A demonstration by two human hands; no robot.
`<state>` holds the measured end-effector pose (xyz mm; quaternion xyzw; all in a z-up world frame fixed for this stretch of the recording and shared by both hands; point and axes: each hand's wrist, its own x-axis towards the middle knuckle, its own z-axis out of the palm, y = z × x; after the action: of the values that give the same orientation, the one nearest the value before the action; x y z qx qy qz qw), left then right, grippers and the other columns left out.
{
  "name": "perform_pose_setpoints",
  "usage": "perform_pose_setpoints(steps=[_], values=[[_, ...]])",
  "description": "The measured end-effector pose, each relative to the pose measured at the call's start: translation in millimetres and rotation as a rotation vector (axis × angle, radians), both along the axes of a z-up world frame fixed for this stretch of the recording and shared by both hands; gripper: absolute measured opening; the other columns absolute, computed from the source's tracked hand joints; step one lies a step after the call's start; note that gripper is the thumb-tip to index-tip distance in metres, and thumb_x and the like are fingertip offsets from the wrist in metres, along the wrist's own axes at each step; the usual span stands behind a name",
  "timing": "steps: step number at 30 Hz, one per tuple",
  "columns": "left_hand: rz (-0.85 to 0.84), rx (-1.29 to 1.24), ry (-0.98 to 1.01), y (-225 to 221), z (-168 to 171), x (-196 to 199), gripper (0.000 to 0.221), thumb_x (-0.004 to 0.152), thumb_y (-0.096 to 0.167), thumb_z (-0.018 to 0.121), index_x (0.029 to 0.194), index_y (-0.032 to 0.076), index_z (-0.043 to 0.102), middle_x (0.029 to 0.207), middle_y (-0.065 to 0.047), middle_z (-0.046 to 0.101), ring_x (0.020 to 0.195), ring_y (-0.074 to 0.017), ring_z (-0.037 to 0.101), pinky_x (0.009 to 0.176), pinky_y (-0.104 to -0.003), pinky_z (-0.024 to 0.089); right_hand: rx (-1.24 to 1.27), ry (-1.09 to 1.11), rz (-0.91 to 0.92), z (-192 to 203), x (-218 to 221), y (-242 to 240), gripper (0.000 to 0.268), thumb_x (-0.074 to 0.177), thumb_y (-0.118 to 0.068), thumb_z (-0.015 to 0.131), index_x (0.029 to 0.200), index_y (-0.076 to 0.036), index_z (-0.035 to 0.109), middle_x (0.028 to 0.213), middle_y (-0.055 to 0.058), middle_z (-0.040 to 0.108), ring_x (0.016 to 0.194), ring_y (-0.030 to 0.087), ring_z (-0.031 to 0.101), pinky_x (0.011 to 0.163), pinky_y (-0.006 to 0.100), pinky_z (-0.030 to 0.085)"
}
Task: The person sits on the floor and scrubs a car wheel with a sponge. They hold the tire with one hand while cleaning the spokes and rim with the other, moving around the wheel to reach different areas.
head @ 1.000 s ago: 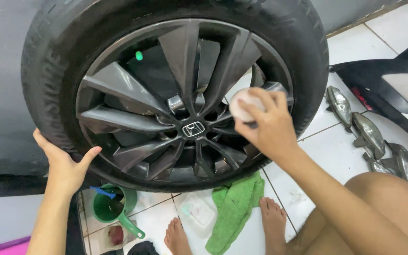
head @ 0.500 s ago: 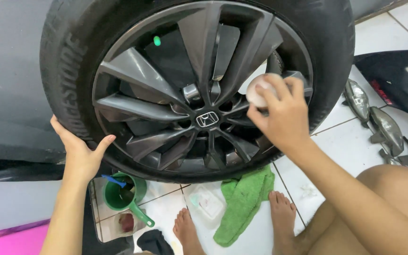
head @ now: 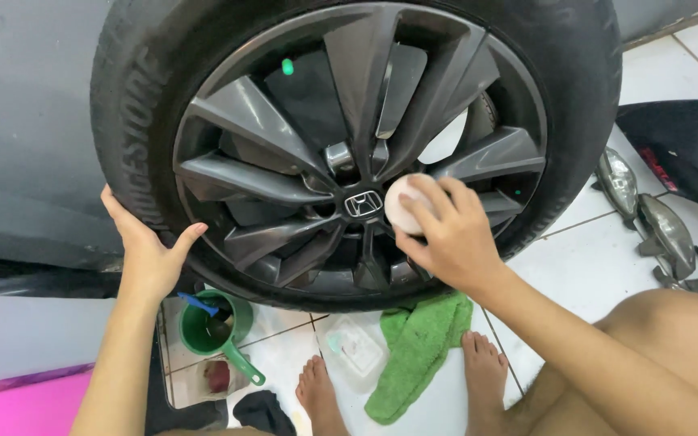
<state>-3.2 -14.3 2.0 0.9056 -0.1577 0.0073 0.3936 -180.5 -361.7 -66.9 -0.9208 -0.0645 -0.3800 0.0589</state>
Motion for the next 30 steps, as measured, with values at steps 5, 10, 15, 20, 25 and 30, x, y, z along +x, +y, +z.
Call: perform_pose_setpoints(steps=[5, 10, 15, 20, 25, 30], values=[[0.003, 0.010, 0.012, 2.6, -3.5, 0.5, 0.106, 0.086, 0.020, 0.080, 0.153, 0.009, -0.003, 0.162, -0.028, 0.013, 0.151, -0.0430, 0.022, 0.121, -0.055, 0.023, 0.027, -0.014, -0.174, 4.6, 5.1, -25.5, 0.032, 0.084, -0.030, 0.082, 0.106, -0.012, 0.070, 0.127, 0.004, 0.069, 0.102, 0.032, 0.058, 0.077, 0.044, 0.045], [0.092, 0.111, -0.013, -1.9, 1.8, -7.3, 0.116, 0.091, 0.014, 0.084, 0.158, 0.000, -0.009, 0.163, -0.040, 0.013, 0.151, -0.0566, 0.023, 0.122, -0.062, 0.024, 0.004, -0.113, -0.201, -7.2, 17.1, -22.2, 0.031, 0.084, -0.031, 0.080, 0.109, -0.014, 0.073, 0.123, 0.003, 0.067, 0.103, 0.030, 0.058, 0.080, 0.038, 0.046], [0.077, 0.121, -0.026, 1.0, -4.0, -1.5, 0.117, 0.092, 0.016, 0.084, 0.159, 0.002, -0.011, 0.164, -0.039, 0.012, 0.152, -0.0560, 0.020, 0.122, -0.064, 0.021, 0.064, -0.110, -0.087, -12.9, 12.2, -24.2, 0.028, 0.083, -0.029, 0.082, 0.105, -0.013, 0.075, 0.122, 0.005, 0.068, 0.102, 0.032, 0.060, 0.081, 0.039, 0.049], [0.094, 0.114, -0.016, -0.4, 2.3, -6.5, 0.117, 0.091, 0.013, 0.086, 0.159, 0.002, -0.008, 0.164, -0.038, 0.015, 0.152, -0.0553, 0.025, 0.122, -0.062, 0.025, 0.135, -0.091, -0.087, -12.1, 11.2, -16.7, 0.030, 0.084, -0.020, 0.083, 0.109, -0.007, 0.072, 0.122, 0.012, 0.062, 0.104, 0.036, 0.055, 0.087, 0.042, 0.048], [0.086, 0.117, -0.019, -1.2, 0.4, -6.0, 0.115, 0.092, 0.014, 0.084, 0.159, 0.002, -0.008, 0.164, -0.039, 0.014, 0.151, -0.0564, 0.024, 0.122, -0.063, 0.025, -0.017, -0.045, -0.027, -32.5, 7.8, 3.8, 0.037, 0.081, -0.029, 0.078, 0.116, -0.017, 0.072, 0.124, 0.009, 0.061, 0.106, 0.032, 0.057, 0.087, 0.041, 0.049], [0.083, 0.131, -0.034, 4.0, -5.5, -2.4, 0.117, 0.093, 0.015, 0.086, 0.159, 0.003, -0.010, 0.164, -0.039, 0.015, 0.151, -0.0557, 0.025, 0.123, -0.062, 0.025, 0.018, -0.079, -0.103, -24.5, 8.7, 0.3, 0.036, 0.079, -0.023, 0.080, 0.112, -0.014, 0.071, 0.125, 0.011, 0.057, 0.106, 0.033, 0.054, 0.084, 0.040, 0.044]])
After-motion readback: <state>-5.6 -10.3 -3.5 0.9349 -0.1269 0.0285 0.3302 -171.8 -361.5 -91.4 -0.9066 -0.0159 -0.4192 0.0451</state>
